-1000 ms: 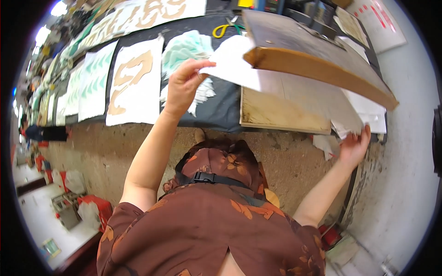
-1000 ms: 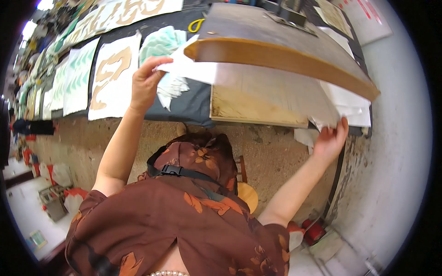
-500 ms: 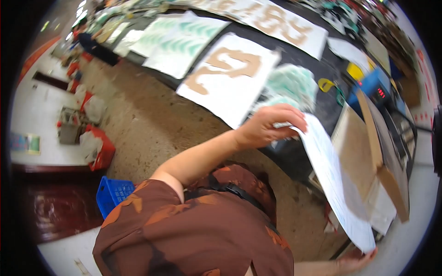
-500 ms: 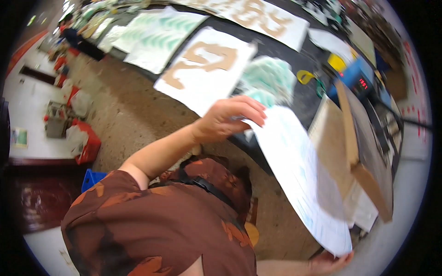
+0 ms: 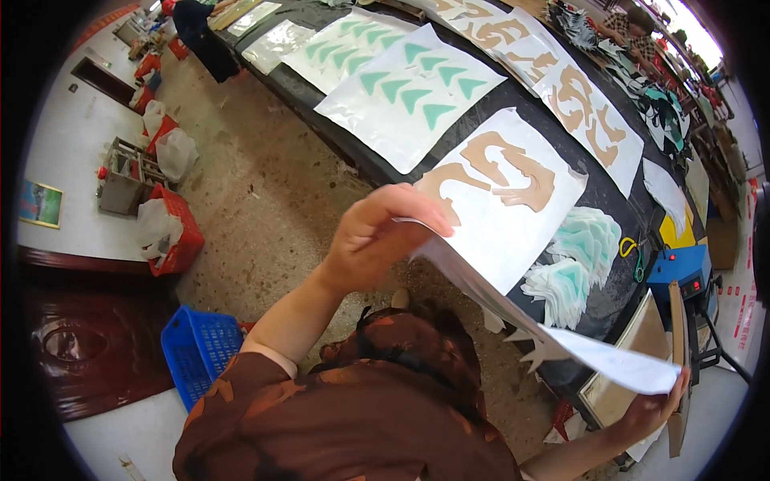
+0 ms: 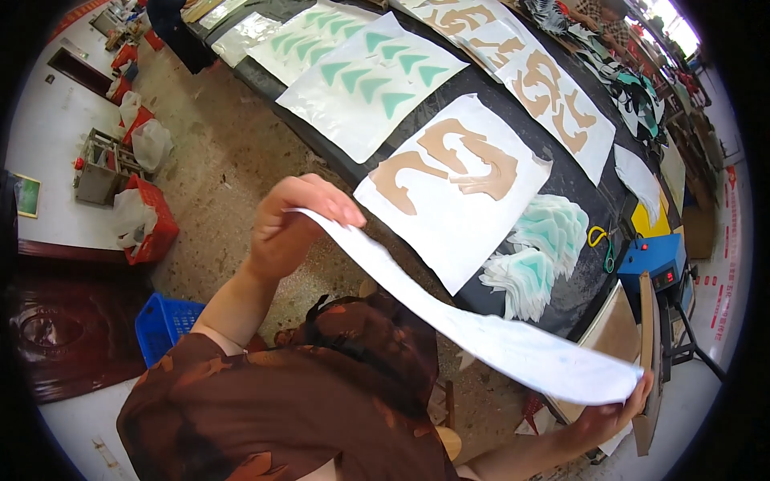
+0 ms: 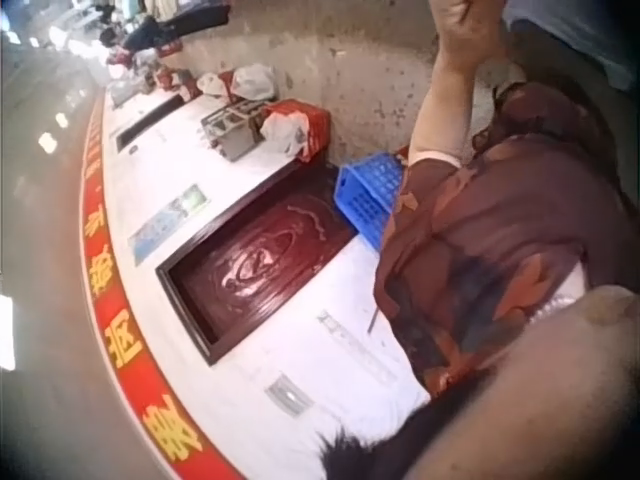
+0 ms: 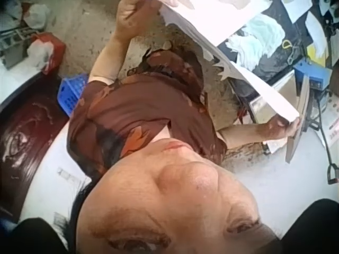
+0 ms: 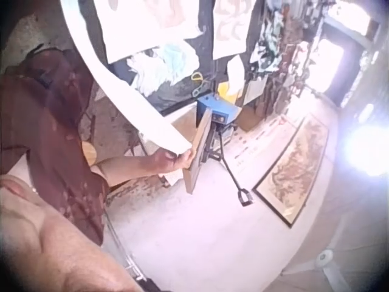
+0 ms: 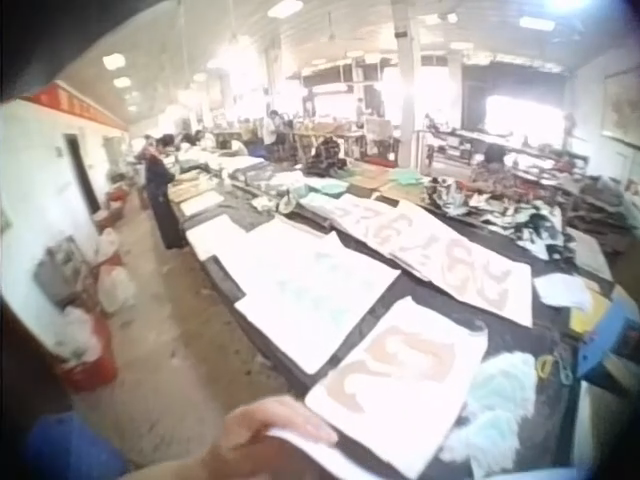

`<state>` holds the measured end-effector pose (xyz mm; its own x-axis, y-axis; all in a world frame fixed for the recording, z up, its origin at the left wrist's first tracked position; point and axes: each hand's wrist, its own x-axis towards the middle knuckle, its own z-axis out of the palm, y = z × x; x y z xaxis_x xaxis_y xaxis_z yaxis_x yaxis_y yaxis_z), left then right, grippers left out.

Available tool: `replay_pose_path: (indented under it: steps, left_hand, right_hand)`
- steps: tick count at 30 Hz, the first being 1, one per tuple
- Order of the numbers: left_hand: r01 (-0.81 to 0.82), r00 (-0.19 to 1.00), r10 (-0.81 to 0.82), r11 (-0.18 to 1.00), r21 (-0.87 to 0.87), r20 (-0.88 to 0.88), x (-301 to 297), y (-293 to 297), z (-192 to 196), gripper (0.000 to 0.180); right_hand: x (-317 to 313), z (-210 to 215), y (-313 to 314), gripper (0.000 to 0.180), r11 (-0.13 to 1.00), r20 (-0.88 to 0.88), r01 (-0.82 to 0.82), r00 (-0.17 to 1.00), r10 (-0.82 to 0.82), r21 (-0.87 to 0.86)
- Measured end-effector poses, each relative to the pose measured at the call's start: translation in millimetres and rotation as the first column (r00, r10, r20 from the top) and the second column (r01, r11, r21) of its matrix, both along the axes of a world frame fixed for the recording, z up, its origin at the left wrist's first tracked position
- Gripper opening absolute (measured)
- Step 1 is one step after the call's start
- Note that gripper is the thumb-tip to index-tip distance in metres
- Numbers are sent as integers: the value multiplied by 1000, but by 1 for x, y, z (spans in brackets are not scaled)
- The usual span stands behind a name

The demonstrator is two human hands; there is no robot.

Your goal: Preparing and heat-pressing various shoe upper components on a workbench.

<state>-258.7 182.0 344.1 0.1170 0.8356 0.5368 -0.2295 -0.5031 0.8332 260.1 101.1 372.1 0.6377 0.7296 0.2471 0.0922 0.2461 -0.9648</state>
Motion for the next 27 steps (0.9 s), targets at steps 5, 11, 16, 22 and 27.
replay_pose_path:
  steps: [5, 11, 16, 22, 27]
  left_hand:
    - [-261, 961, 272, 951, -165, 48, -57, 12, -15, 14]
    - [-452, 881, 470, 868, -204, 47, -94, 28, -5, 18]
    - [-512, 853, 521, 840, -179, 7, -97, 45, 20, 17]
    - [-556, 822, 569, 810, -185, 19, -113, 76, 39, 17]
    - [-564, 783, 611, 776, -283, 115, -155, 98, 30, 18]
  right_hand:
    - [-44, 4, 124, 39, 891, -269, -454, 854, 445, 35]
    - [-110, 6, 235, 28, 806, -249, -592, 779, 576, 15]
    - [-125, -5, 313, 28, 734, -243, -679, 712, 659, 2]
    - [-170, -1, 406, 32, 506, -257, -857, 470, 844, 94]
    - [-242, -8, 469, 30, 492, -139, -868, 481, 866, 62]
